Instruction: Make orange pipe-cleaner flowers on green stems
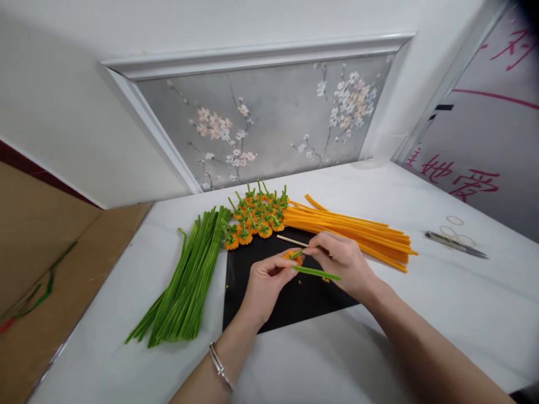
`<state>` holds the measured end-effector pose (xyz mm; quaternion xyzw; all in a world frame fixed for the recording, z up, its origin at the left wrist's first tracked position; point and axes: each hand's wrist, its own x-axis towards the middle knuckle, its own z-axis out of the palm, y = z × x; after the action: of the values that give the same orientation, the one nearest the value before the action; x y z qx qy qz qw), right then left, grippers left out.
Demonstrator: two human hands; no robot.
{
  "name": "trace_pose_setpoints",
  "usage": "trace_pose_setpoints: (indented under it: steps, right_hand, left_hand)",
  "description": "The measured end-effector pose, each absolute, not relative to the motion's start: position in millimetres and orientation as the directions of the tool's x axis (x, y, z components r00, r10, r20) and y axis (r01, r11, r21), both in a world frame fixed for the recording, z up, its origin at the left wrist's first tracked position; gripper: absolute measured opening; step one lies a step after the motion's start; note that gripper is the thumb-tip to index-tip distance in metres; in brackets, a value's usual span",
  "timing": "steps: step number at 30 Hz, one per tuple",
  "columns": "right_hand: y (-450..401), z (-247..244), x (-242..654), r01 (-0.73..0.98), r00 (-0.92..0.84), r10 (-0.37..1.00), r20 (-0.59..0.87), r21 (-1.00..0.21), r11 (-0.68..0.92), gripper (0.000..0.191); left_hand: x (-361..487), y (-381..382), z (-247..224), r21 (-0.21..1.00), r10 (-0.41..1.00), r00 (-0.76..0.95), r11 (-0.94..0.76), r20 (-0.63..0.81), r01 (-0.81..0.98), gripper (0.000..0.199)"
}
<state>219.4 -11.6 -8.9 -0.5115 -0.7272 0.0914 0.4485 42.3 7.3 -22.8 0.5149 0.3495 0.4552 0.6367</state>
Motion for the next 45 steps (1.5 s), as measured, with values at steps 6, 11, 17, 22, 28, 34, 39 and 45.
trace_pose_setpoints:
  steps: [6, 11, 17, 22, 28, 34, 39, 45]
  right_hand:
    - [-17.8, -5.3, 214.1, 0.725, -0.259, 0.858, 0.443, -0.498, 0.476, 0.015]
    - [-17.9, -9.4, 210.4, 0.780, -0.268, 0.891, 0.366, -0.461, 0.424, 0.015]
    - [-19.4, -9.7, 202.6, 0.812, -0.314, 0.837, 0.447, -0.331, 0.481, 0.016]
    - [-18.6, -11.7, 200.7, 0.759, -0.381, 0.748, 0.543, -0.279, 0.589, 0.016]
    - [-16.5, -21.4, 193.2, 0.682, -0.233, 0.739, 0.632, -0.435, 0.588, 0.022]
    - [-13.6, -24.5, 190.7, 0.591, -0.055, 0.763, 0.644, -0.595, 0.545, 0.021]
    - [-15.4, -27.6, 196.0, 0.667, -0.166, 0.730, 0.663, -0.470, 0.578, 0.022]
    - [-17.2, -26.6, 202.0, 0.707, -0.281, 0.695, 0.662, -0.347, 0.616, 0.027]
  left_hand:
    - [45.5, 9.9, -18.0, 0.887, 0.944, 0.298, 0.253, -0.139, -0.387, 0.012]
    - [44.7, 10.0, -21.2, 0.950, 0.946, 0.316, 0.160, -0.070, -0.268, 0.032]
    - [43.0, 8.3, -26.1, 0.996, 0.939, 0.333, -0.092, 0.086, 0.003, 0.029]
    - [42.6, 7.5, -26.8, 0.974, 0.913, 0.358, -0.224, 0.194, 0.044, 0.035]
    - [46.2, 6.1, -28.9, 0.995, 0.959, 0.272, -0.063, 0.081, -0.074, 0.032]
    - [45.9, 5.5, -25.9, 0.977, 0.966, 0.260, 0.050, 0.005, -0.206, 0.038]
    - [45.5, 4.1, -20.0, 0.989, 0.959, 0.284, 0.038, 0.004, -0.144, 0.040]
    - [44.4, 4.7, -17.7, 0.991, 0.961, 0.273, 0.000, 0.036, -0.132, 0.038]
